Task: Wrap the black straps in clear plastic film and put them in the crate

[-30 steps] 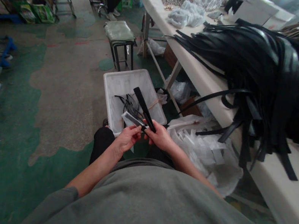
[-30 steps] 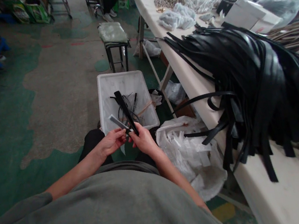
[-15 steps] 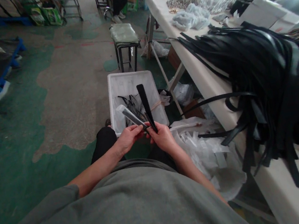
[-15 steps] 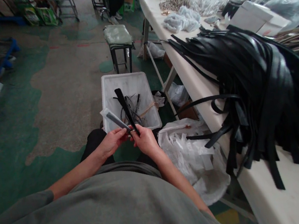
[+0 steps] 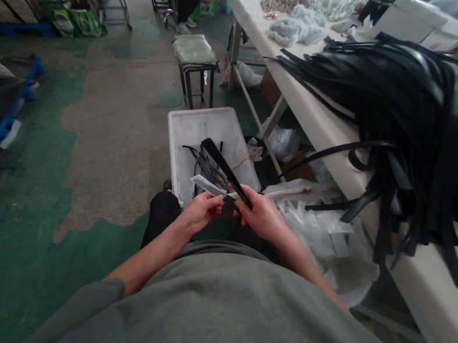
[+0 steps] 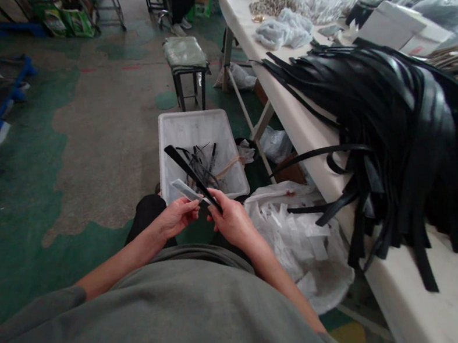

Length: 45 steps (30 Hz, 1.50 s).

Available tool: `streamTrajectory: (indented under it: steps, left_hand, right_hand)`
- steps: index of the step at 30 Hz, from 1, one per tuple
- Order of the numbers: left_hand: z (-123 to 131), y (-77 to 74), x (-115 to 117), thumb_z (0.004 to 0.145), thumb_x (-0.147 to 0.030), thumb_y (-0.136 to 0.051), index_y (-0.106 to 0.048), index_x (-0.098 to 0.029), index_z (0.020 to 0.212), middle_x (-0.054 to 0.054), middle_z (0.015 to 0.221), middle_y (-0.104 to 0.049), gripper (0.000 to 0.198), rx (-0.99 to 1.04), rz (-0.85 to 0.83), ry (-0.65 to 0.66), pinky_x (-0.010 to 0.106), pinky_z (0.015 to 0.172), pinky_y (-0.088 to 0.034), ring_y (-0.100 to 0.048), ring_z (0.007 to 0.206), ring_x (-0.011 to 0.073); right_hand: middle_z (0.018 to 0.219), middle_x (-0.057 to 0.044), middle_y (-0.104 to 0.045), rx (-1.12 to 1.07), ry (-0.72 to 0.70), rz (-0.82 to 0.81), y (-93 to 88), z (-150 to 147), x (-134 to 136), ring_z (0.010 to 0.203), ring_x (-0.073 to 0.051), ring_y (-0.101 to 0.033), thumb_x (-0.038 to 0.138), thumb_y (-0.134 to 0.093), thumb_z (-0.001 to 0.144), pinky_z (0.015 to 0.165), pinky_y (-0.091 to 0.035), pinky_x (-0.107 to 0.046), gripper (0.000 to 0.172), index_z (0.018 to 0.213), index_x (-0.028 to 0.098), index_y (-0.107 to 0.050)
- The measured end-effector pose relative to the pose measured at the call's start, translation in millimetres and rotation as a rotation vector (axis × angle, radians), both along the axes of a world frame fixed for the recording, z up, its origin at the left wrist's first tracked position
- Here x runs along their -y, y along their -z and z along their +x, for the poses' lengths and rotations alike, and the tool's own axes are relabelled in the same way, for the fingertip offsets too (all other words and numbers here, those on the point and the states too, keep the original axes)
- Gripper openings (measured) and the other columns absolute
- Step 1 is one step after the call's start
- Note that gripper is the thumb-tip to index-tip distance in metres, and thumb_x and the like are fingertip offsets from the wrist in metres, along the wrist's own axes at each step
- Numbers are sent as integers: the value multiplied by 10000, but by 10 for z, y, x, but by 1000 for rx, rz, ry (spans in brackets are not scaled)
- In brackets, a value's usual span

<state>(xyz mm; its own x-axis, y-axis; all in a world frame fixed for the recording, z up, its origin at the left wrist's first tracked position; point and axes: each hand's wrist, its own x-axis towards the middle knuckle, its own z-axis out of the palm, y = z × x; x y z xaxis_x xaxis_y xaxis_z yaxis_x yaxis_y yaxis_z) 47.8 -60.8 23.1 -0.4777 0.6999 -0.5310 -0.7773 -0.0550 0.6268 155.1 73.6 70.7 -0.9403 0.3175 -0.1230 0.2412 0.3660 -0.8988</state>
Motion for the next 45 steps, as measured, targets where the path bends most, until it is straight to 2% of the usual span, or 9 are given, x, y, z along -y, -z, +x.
streamTrajectory:
  steps: [3,8,13,19,24,29,36,42,45]
  left_hand:
    - [-8,19,-37,678,-171,-821,-696,-109,796,15,644,-641,184,72,38,16,166,522,-453,-574,543,68]
    - [-175,-14,54,751,-96,-743,-707,-141,912,-33,581,-583,172,134,-29,-74,149,494,-475,-547,482,49]
    - [-118,-34,21,750,-121,-758,-697,-126,900,-9,626,-619,162,171,-5,29,161,511,-497,-580,509,63]
    - [-170,-51,15,780,-100,-720,-682,-127,939,-47,566,-558,166,150,-50,12,144,477,-469,-533,462,45]
    - [-144,-73,-44,774,-132,-737,-683,-107,927,-5,613,-611,164,132,-1,145,152,504,-474,-565,508,61]
    - [-245,-40,-32,774,-134,-739,-682,-130,998,-23,604,-593,231,96,-26,96,137,479,-454,-537,475,46]
    - [-206,5,-105,759,-148,-753,-674,-120,1039,1,646,-620,291,97,25,223,143,497,-473,-564,502,57]
    - [-336,-11,-66,787,-108,-708,-672,-138,1029,-36,596,-572,246,81,-56,91,132,474,-463,-525,453,40]
    - [-314,-11,-89,775,-119,-726,-673,-139,1039,-29,603,-581,270,96,-37,157,146,490,-480,-546,474,51]
  right_hand:
    - [667,29,-656,9,7,4,17,-76,-19,441,-111,-579,302,-522,901,472,-464,-228,415,1307,227,-554]
    - [689,29,-670,43,-26,-94,-130,131,-141,447,-114,-574,299,-538,893,438,-449,-218,454,1345,252,-521]
    - [635,30,-650,15,55,83,-63,47,-71,404,-116,-527,243,-551,875,447,-435,-244,433,1307,259,-571]
    - [670,39,-656,79,-24,38,-131,58,-127,425,-112,-553,289,-534,898,453,-454,-235,467,1364,261,-499]
    - [667,41,-640,65,28,141,-127,22,-89,433,-95,-543,249,-532,894,479,-450,-224,443,1337,249,-523]
    - [683,44,-652,95,2,5,-137,75,-141,438,-90,-556,291,-530,904,469,-460,-210,453,1354,249,-500]
    - [689,40,-652,77,53,40,-108,42,-117,425,-80,-537,229,-524,889,457,-450,-200,445,1334,227,-520]
    - [645,61,-645,110,10,38,-130,171,-191,437,-82,-554,242,-545,882,465,-446,-189,441,1322,248,-531]
    - [625,65,-628,92,34,52,-103,149,-177,420,-79,-537,226,-536,877,456,-436,-190,431,1307,247,-544]
